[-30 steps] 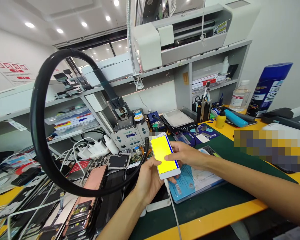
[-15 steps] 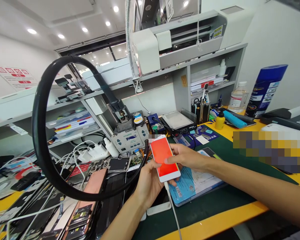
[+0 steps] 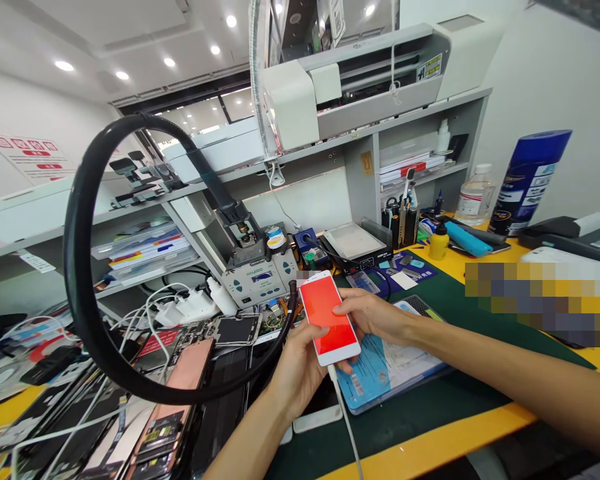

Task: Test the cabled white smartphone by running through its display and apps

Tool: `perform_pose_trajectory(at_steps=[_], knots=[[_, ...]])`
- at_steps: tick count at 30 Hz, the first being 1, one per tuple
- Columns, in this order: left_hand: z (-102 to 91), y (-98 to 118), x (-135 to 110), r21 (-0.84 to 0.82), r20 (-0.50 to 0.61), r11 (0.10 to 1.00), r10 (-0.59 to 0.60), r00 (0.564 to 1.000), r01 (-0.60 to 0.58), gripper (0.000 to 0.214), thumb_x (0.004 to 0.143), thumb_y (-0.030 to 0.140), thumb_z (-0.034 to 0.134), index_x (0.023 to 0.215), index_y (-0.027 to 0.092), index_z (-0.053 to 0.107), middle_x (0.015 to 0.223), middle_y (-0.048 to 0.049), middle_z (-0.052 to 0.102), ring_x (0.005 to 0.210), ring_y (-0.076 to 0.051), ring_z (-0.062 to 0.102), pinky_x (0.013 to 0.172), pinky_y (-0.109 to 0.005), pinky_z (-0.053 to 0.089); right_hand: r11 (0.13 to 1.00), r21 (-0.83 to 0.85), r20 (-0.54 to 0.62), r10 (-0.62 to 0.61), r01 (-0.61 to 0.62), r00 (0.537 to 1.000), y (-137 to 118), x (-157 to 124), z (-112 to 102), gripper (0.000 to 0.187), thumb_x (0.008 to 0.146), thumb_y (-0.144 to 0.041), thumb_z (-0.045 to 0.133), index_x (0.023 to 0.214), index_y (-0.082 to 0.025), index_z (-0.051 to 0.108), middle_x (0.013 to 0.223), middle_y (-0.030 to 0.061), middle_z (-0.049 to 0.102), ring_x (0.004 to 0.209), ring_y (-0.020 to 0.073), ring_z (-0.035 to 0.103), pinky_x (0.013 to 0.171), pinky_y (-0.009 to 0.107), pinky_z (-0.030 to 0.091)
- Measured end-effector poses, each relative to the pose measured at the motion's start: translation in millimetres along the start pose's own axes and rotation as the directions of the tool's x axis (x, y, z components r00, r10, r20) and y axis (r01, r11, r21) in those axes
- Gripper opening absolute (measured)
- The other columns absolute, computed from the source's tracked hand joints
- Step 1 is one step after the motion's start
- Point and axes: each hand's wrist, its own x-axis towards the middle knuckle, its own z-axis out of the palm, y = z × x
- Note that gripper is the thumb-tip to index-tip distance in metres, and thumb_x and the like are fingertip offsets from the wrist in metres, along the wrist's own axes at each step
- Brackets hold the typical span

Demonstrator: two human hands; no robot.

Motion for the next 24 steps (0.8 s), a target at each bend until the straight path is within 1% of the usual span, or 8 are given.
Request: perform_pose_trajectory(at_steps=[4,7,9,11,15,18,22,24], knots=[[3.6,0.0,-1.0,0.111,-0.01,0.993,0.036,0.999,-0.034,0.034,0.081,0.021,0.064,0.112,0.008,0.057,0.086,-0.0127,0.07,0.058,-0.021,0.067,0.05,-0.03,0.054,1.0,-0.01,-0.011,0.0,0.0,1.0,-1.2,-0.1,0.5,0.028,0.08,-0.025,0.059,0.106,-0.016,0.061,0.085,0.0075,0.072,0.061,0.0175,0.067,0.048,0.024,0.052],[5.3,0.1,-1.0,0.13,-0.035,0.991,0.027,0.999,-0.022,0.033,0.082,0.023,0.065,0.111,0.008,0.057,0.083,-0.0118,0.07,0.054,-0.02,0.065,0.049,-0.029,0.052,1.0,-0.009,-0.013,-0.004,0.004,1.0,-1.3,0.0,0.3,0.026,0.08,-0.024,0.057,0.104,-0.016,0.061,0.081,0.0068,0.072,0.06,0.017,0.066,0.047,0.024,0.052],[5.3,0.6,-0.8,0.1,-0.046,0.995,0.008,0.999,-0.003,0.036,0.083,0.02,0.062,0.116,0.008,0.055,0.085,-0.012,0.071,0.052,-0.018,0.064,0.048,-0.028,0.052,1.0,-0.008,-0.003,-0.006,0.006,1.0,-0.9,0.4,-0.4,0.023,0.081,-0.024,0.057,0.102,-0.016,0.061,0.076,0.0055,0.07,0.054,0.0161,0.064,0.046,0.025,0.052],[4.3,1.5,-0.7,0.035,-0.034,0.999,-0.015,0.999,0.016,0.04,0.083,0.019,0.057,0.121,0.008,0.053,0.087,-0.0129,0.071,0.058,-0.02,0.066,0.05,-0.029,0.053,1.0,-0.008,0.003,-0.008,0.009,1.0,-0.3,1.1,-1.4,0.022,0.081,-0.023,0.057,0.101,-0.016,0.06,0.073,0.0048,0.07,0.051,0.0154,0.063,0.047,0.026,0.053],[1.8,3.9,-0.8,-0.116,0.011,0.992,-0.039,0.999,0.04,0.048,0.083,0.019,0.047,0.13,0.006,0.048,0.094,-0.0146,0.071,0.075,-0.026,0.069,0.061,-0.034,0.056,1.0,0.0,0.011,-0.009,0.009,1.0,0.4,2.0,-3.4,0.026,0.082,-0.023,0.057,0.107,-0.016,0.059,0.077,0.0057,0.072,0.055,0.0161,0.065,0.05,0.027,0.055],[1.3,5.0,-1.0,-0.173,0.015,0.984,-0.043,0.999,0.045,0.054,0.081,0.018,0.044,0.134,0.006,0.046,0.099,-0.0151,0.07,0.08,-0.028,0.069,0.063,-0.037,0.057,1.0,-0.003,0.01,0.007,-0.007,1.0,-0.4,1.3,-3.6,0.03,0.082,-0.025,0.059,0.111,-0.015,0.057,0.079,0.0058,0.072,0.058,0.0167,0.066,0.051,0.027,0.055],[1.5,5.5,-0.8,-0.175,-0.013,0.983,-0.056,0.998,0.053,0.059,0.079,0.015,0.045,0.137,0.007,0.043,0.102,-0.0145,0.069,0.082,-0.028,0.068,0.064,-0.038,0.057,0.994,-0.105,-0.008,0.011,-0.012,1.0,-2.2,-0.4,-2.7,0.044,0.077,-0.027,0.07,0.118,-0.015,0.055,0.095,0.0089,0.073,0.065,0.0172,0.068,0.05,0.024,0.054],[1.3,5.2,-0.4,-0.172,-0.025,0.983,-0.061,0.998,0.056,0.059,0.078,0.015,0.046,0.137,0.007,0.043,0.102,-0.0142,0.069,0.082,-0.028,0.068,0.064,-0.038,0.057,0.988,-0.152,-0.02,0.004,-0.007,1.0,-2.4,-0.6,-2.9,0.048,0.075,-0.024,0.072,0.118,-0.015,0.055,0.104,0.011,0.072,0.069,0.0174,0.069,0.049,0.021,0.052]])
